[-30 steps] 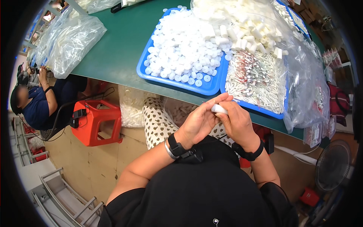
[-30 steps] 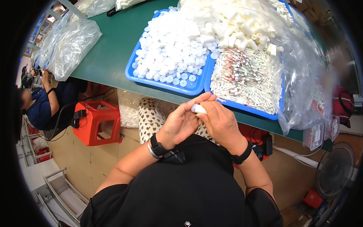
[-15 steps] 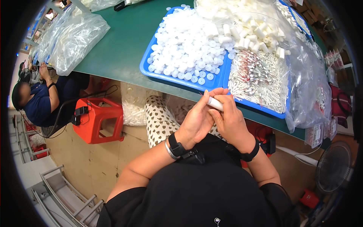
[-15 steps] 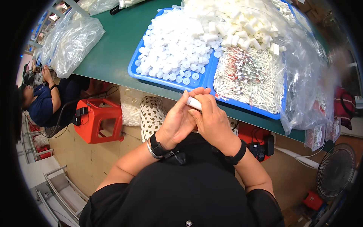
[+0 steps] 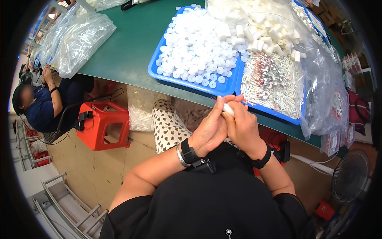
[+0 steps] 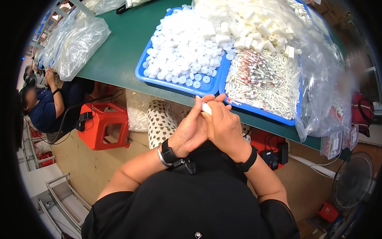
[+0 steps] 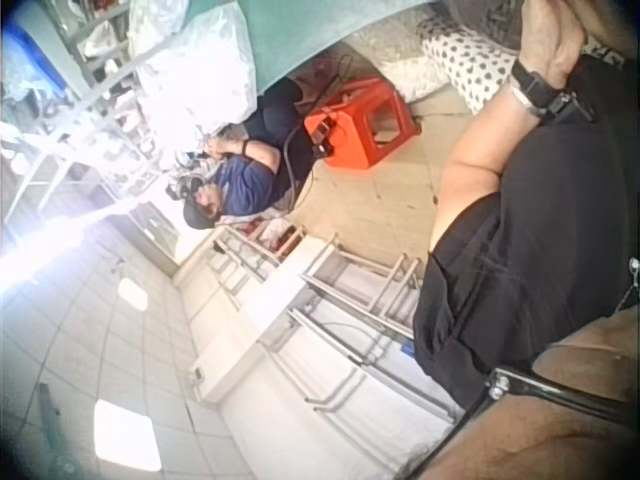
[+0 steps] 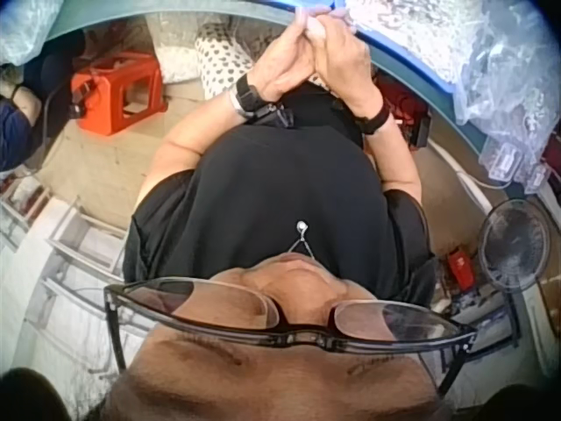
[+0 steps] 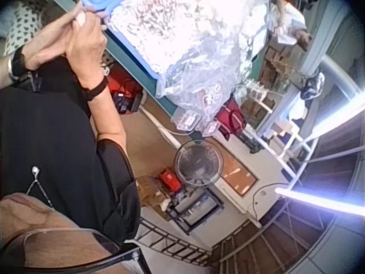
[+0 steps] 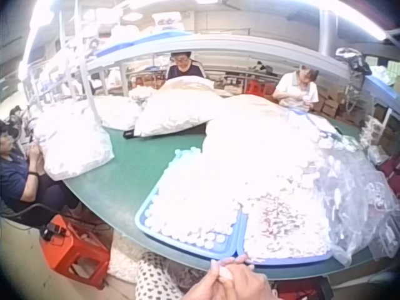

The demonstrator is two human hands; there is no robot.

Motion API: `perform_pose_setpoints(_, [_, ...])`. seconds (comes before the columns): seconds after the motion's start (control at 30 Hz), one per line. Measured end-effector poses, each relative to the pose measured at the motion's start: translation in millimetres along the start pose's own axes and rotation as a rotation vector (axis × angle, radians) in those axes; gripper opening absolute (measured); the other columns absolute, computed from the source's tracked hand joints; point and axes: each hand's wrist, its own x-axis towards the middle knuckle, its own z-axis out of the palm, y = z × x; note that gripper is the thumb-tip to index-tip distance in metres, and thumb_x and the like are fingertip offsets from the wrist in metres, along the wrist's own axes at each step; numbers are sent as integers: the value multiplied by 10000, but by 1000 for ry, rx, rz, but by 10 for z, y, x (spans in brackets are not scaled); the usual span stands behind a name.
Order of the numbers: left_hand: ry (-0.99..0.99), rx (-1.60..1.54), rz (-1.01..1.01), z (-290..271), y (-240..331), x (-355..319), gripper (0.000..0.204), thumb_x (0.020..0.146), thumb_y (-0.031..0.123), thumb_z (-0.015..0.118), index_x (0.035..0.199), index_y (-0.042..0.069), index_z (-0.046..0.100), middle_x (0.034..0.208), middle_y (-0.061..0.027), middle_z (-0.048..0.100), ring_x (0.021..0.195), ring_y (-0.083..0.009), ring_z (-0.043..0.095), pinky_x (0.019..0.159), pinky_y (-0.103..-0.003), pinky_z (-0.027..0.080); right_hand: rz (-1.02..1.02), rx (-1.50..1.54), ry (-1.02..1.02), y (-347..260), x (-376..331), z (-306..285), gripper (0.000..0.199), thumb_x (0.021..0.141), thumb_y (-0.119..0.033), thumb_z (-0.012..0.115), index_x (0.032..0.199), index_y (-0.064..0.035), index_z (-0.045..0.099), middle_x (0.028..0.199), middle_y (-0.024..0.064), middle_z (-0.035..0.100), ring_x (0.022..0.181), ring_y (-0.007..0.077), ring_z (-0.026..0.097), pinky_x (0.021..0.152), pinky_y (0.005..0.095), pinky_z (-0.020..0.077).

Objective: The person sits at a green table and repeatedly picks up a white cotton bud and a white plastic cap. They insert the cotton bud into the cap to assemble a finished swab. The process is repetitive, with the person handling the components one at a time from blue trays.

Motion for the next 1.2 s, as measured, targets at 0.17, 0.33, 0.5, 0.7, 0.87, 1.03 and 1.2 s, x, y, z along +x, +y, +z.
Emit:
perform_pose_setpoints(0.17, [-16, 139, 29, -41, 54, 3, 616, 1041, 539, 251, 1456, 90, 330, 1487, -110, 406, 1343, -285, 439, 1135, -443, 378, 164, 205, -17, -47, 1, 15, 226, 952, -73, 589, 1158, 1, 532, 923, 207, 653, 787, 400, 649, 652, 423, 509])
perform_pose_setpoints(0.33, [7, 297, 81, -91, -61, -39, 643, 1044, 538, 227, 1489, 77, 288, 1502, -122, 396, 1321, -265, 463, 1121, -416, 389, 166, 133, -69, -85, -18, 16, 187, 970, -89, 561, 1134, -1, 535, 971, 197, 642, 839, 387, 648, 660, 433, 509])
perform_pose_setpoints(0.5, [49, 353, -1, -127, 29, -51, 618, 1057, 515, 242, 1492, 82, 310, 1500, -115, 409, 1299, -243, 484, 1088, -397, 415, 232, 281, -71, -35, -49, 47, 198, 1000, -144, 550, 1120, 14, 534, 858, 150, 623, 715, 283, 629, 605, 369, 483])
perform_pose_setpoints(0.7, [-3, 378, -63, -70, 251, -99, 648, 1053, 532, 255, 1503, 71, 328, 1498, -116, 417, 1303, -245, 482, 1043, -395, 452, 814, 1132, -349, -27, -21, -165, 360, 1064, -326, 428, 1147, 2, 551, 729, 21, 528, 524, 35, 379, 468, 189, 302])
perform_pose_setpoints(0.87, [-42, 379, -71, -77, 250, -87, 658, 1048, 541, 256, 1493, 65, 349, 1495, -125, 420, 1306, -279, 486, 1031, -412, 469, 937, 1411, -412, -13, -10, -175, 389, 1072, -369, 403, 1098, -10, 553, 678, -11, 470, 465, 26, 328, 437, 170, 274])
perform_pose_setpoints(1.03, [0, 483, 72, -124, 59, -103, 655, 1048, 540, 254, 1467, 54, 381, 1473, -139, 444, 1310, -290, 483, 1066, -431, 445, 938, 1490, -394, 24, -40, -107, 338, 1068, -335, 417, 1054, -18, 534, 653, -28, 432, 464, 18, 321, 428, 174, 266])
perform_pose_setpoints(1.2, [33, 426, 151, -79, 0, -64, 637, 1062, 509, 240, 1422, 16, 422, 1422, -143, 489, 1280, -266, 513, 1057, -404, 453, 822, 1236, -288, -87, -77, -9, 319, 1075, -342, 406, 1056, -46, 523, 683, -42, 432, 512, 11, 342, 464, 177, 296])
